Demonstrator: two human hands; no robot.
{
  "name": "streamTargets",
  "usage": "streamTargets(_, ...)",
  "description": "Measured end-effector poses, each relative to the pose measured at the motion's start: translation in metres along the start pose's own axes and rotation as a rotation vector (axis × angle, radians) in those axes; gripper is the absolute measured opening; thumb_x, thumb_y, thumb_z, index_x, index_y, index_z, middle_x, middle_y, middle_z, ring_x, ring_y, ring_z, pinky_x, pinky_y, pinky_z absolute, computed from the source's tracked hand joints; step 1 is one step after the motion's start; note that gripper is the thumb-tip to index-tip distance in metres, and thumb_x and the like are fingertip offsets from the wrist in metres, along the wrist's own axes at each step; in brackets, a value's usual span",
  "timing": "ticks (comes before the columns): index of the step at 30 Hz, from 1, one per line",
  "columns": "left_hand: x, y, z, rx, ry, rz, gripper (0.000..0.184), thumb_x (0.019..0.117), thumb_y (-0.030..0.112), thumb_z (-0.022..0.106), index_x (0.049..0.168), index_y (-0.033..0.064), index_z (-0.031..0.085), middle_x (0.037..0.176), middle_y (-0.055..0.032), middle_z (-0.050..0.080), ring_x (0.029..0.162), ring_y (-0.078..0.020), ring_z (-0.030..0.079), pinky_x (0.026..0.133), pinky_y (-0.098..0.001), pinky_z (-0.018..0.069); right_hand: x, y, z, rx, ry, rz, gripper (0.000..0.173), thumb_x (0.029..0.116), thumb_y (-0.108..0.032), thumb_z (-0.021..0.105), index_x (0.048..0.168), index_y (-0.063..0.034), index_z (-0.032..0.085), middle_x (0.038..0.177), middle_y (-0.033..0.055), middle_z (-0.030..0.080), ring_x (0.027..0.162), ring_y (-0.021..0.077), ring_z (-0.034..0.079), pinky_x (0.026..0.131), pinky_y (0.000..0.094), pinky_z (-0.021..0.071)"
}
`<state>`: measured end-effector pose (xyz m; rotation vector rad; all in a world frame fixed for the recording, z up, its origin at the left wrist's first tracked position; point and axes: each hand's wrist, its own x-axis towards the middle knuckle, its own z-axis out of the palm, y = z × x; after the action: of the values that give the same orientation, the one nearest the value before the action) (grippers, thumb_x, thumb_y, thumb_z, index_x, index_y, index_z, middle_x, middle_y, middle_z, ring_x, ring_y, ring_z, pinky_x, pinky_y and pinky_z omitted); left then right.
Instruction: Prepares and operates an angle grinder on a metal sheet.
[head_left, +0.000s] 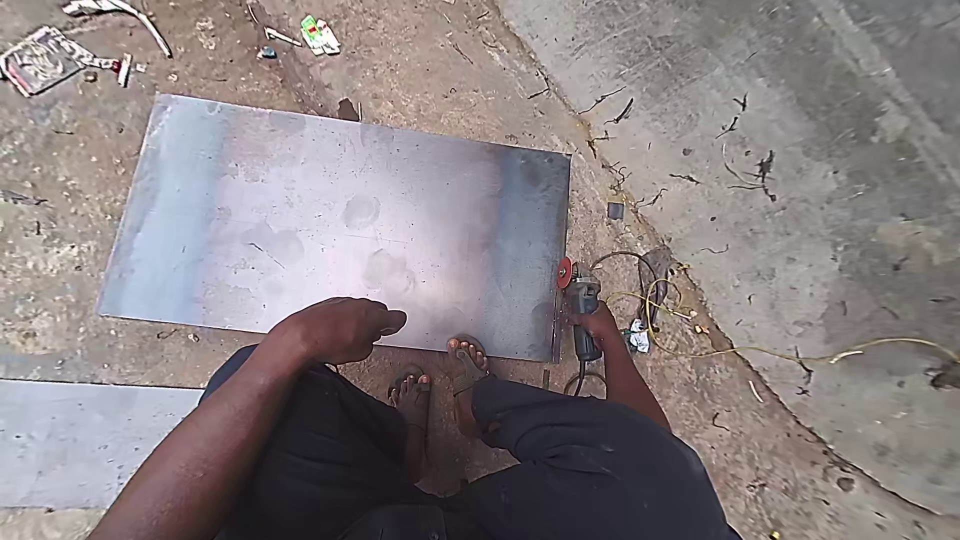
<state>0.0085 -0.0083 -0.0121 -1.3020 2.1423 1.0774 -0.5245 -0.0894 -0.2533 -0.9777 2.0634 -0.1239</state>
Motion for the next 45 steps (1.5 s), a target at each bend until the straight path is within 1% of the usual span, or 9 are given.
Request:
streamTargets(6, 0.001, 0.000, 0.000, 0.003, -0.005, -0.014, 0.013, 0.0947, 0.011, 0.063, 0.100, 0.0233, 0.064, 0.089, 0.0002, 0.063, 0.078, -0.0189, 0.064, 0.067, -0.0456, 0.0549, 0.001, -0.003, 0.000, 0.012, 0.002, 0.006, 0.090, 0.0657, -0.008, 0.087, 0.145, -0.0043, 0.044, 0.123, 0.0257, 0.064, 0.109, 0.0386, 0.066, 0.089, 0.0602, 0.0553)
streamTargets(9, 0.001, 0.001, -0.001, 0.006, -0.018, -0.036, 0.014, 0.0951, 0.012, 0.063, 0.102, 0.0238, 0.065, 0.090, 0.0006, 0.063, 0.078, -0.0187, 0.064, 0.068, -0.0450, 0.0549, -0.001, -0.005, 0.000, 0.039, -0.002, 0.003, 0.093, 0.0622, -0.007, 0.088, 0.144, -0.0043, 0.045, 0.123, 0.0252, 0.064, 0.109, 0.0381, 0.065, 0.089, 0.0598, 0.0553)
streamTargets(15, 0.001, 0.002, -0.001, 0.003, -0.020, -0.038, 0.013, 0.0951, 0.011, 0.063, 0.100, 0.0234, 0.064, 0.089, 0.0005, 0.062, 0.077, -0.0184, 0.063, 0.067, -0.0446, 0.0547, -0.001, -0.003, 0.001, 0.057, -0.002, 0.012, 0.092, 0.0635, -0.005, 0.087, 0.145, -0.0051, 0.044, 0.124, 0.0263, 0.063, 0.108, 0.0386, 0.065, 0.088, 0.0600, 0.0552)
streamTargets(18, 0.001, 0.003, -0.002, 0.000, -0.025, -0.043, 0.015, 0.0938, 0.010, 0.064, 0.100, 0.0235, 0.064, 0.089, 0.0007, 0.062, 0.077, -0.0183, 0.063, 0.067, -0.0445, 0.0544, 0.004, -0.001, 0.000, 0.018, -0.006, 0.006, 0.090, 0.0661, -0.009, 0.088, 0.145, -0.0051, 0.044, 0.122, 0.0253, 0.065, 0.108, 0.0382, 0.066, 0.089, 0.0597, 0.0554)
streamTargets(22, 0.002, 0.003, -0.002, -0.006, -0.034, -0.043, 0.015, 0.0945, 0.010, 0.063, 0.102, 0.0232, 0.065, 0.091, 0.0001, 0.063, 0.079, -0.0188, 0.064, 0.069, -0.0454, 0.0550, 0.005, -0.001, 0.001, 0.017, 0.000, 0.014, 0.092, 0.0633, -0.008, 0.088, 0.145, -0.0048, 0.044, 0.122, 0.0258, 0.065, 0.108, 0.0391, 0.066, 0.088, 0.0611, 0.0553)
streamTargets(26, 0.002, 0.003, -0.001, -0.005, -0.029, -0.035, 0.013, 0.0948, 0.011, 0.062, 0.100, 0.0230, 0.064, 0.089, 0.0003, 0.062, 0.078, -0.0187, 0.063, 0.067, -0.0451, 0.0542, 0.006, -0.002, 0.001, -0.007, -0.008, 0.021, 0.090, 0.0679, -0.008, 0.087, 0.146, -0.0049, 0.044, 0.125, 0.0262, 0.064, 0.111, 0.0393, 0.065, 0.091, 0.0610, 0.0540)
streamTargets(31, 0.001, 0.004, -0.002, -0.002, -0.030, -0.026, 0.011, 0.0970, 0.013, 0.060, 0.099, 0.0230, 0.064, 0.088, 0.0004, 0.062, 0.078, -0.0186, 0.063, 0.068, -0.0444, 0.0540, 0.005, -0.003, 0.001, 0.003, 0.005, 0.019, 0.091, 0.0642, -0.008, 0.088, 0.145, -0.0056, 0.045, 0.123, 0.0256, 0.065, 0.109, 0.0391, 0.066, 0.089, 0.0610, 0.0548)
streamTargets(35, 0.002, 0.004, -0.002, -0.004, -0.036, -0.031, 0.011, 0.0973, 0.013, 0.061, 0.100, 0.0231, 0.065, 0.089, 0.0005, 0.062, 0.079, -0.0182, 0.064, 0.069, -0.0446, 0.0545, 0.007, -0.003, 0.000, -0.003, 0.000, 0.012, 0.092, 0.0653, -0.010, 0.089, 0.145, -0.0056, 0.044, 0.123, 0.0252, 0.064, 0.110, 0.0391, 0.065, 0.091, 0.0607, 0.0547)
streamTargets(45, 0.002, 0.003, -0.001, 0.008, -0.030, -0.020, 0.011, 0.0975, 0.013, 0.060, 0.099, 0.0237, 0.065, 0.087, 0.0010, 0.061, 0.076, -0.0175, 0.062, 0.066, -0.0438, 0.0537, 0.011, 0.002, 0.002, 0.004, -0.009, 0.003, 0.092, 0.0637, -0.007, 0.088, 0.145, -0.0043, 0.044, 0.123, 0.0252, 0.065, 0.110, 0.0392, 0.065, 0.090, 0.0611, 0.0547)
